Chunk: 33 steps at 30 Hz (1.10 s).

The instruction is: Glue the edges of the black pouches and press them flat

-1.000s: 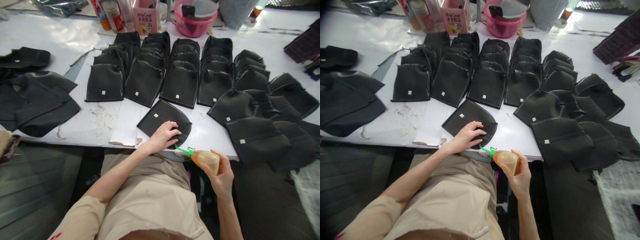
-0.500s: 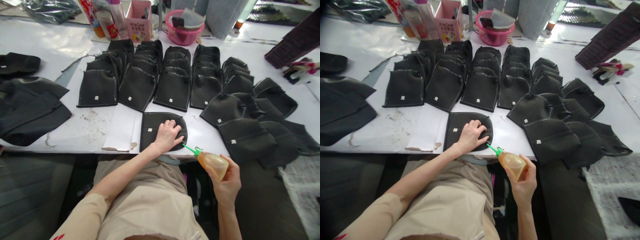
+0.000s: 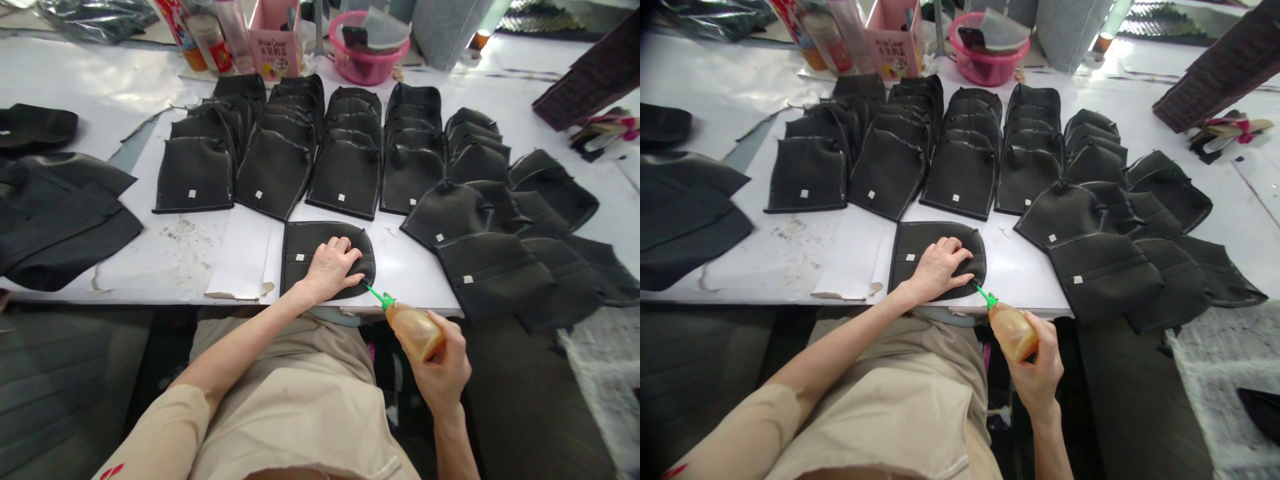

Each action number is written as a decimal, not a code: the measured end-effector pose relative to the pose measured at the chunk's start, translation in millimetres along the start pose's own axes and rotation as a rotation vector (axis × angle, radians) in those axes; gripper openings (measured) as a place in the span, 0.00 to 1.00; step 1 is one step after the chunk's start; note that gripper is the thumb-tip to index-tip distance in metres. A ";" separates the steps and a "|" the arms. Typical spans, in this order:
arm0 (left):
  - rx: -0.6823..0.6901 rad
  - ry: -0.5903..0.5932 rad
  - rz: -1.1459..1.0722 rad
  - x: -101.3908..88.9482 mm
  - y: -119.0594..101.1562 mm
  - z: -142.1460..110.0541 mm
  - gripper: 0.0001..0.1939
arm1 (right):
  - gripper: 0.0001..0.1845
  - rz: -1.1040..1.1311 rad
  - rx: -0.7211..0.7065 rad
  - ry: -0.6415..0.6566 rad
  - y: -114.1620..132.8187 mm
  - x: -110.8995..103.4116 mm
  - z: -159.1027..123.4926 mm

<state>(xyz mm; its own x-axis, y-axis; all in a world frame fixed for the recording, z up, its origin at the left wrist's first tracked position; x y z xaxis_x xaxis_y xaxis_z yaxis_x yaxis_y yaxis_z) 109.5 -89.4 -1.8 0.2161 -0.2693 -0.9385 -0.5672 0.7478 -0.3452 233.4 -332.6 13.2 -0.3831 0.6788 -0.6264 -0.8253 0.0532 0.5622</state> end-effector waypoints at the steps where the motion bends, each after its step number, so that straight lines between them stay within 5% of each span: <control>1: -0.001 -0.001 0.002 0.6 0.3 -0.1 0.19 | 0.33 -0.005 0.006 0.008 0.0 -1.4 -0.5; 20: -0.007 -0.021 -0.017 2.7 0.5 -0.1 0.17 | 0.33 0.032 0.251 -0.090 3.8 6.4 -6.2; 33: -0.005 -0.013 -0.012 0.4 0.8 2.4 0.17 | 0.34 0.149 0.340 -0.047 15.6 21.6 -19.7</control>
<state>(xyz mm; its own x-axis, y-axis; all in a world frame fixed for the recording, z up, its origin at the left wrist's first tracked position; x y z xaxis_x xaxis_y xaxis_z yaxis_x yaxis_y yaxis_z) 111.0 -87.5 -2.4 0.2333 -0.2702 -0.9341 -0.5681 0.7418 -0.3565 204.0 -331.5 -2.1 -0.4627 0.7299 -0.5032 -0.5742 0.1857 0.7974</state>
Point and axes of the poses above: each hand's wrist, its own z-axis towards the middle knuckle, its own x-axis out of the palm, y = z × x, the point moved 2 cm from there along z, towards the middle knuckle, and after that the axes turned 6 degrees about -x, right-handed, at the moved point
